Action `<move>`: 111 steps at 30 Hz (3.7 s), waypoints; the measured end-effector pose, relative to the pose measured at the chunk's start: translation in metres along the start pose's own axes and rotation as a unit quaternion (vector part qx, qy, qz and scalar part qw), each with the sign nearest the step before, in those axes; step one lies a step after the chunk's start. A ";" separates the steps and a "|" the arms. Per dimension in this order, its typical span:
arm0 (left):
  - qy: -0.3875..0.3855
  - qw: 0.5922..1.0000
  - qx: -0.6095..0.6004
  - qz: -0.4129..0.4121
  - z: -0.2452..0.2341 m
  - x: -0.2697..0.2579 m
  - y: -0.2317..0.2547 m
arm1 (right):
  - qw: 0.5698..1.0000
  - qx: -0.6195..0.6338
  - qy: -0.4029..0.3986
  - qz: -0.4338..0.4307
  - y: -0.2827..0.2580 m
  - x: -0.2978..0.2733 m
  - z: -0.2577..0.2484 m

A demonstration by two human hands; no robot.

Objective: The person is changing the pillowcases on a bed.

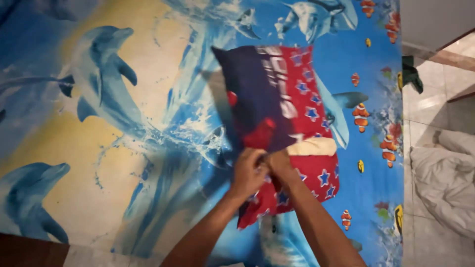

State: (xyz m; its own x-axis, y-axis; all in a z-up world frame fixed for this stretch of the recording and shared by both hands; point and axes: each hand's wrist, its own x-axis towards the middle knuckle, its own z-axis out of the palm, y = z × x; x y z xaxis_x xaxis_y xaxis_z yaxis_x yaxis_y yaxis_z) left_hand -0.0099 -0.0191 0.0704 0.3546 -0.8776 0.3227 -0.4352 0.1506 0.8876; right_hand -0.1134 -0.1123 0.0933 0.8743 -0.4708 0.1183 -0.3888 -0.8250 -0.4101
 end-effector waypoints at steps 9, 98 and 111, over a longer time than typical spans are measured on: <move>-0.074 0.957 0.278 0.026 -0.057 -0.032 0.006 | 0.988 -0.007 0.105 -0.114 0.018 -0.068 -0.064; 0.199 0.971 0.066 -0.113 -0.097 0.074 -0.051 | 0.894 0.045 0.411 0.173 -0.040 0.020 -0.168; -0.083 0.980 0.085 -0.161 -0.092 -0.064 -0.093 | 0.978 -0.047 -0.017 -0.204 -0.023 -0.090 -0.033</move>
State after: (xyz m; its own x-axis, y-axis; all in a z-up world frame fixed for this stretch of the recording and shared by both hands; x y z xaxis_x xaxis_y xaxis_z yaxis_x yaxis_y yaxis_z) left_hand 0.0838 0.0650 -0.0027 0.3627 -0.9312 -0.0364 -0.4591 -0.2125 0.8626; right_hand -0.1924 -0.0609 0.1216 0.9708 -0.0874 0.2232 -0.0296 -0.9678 -0.2501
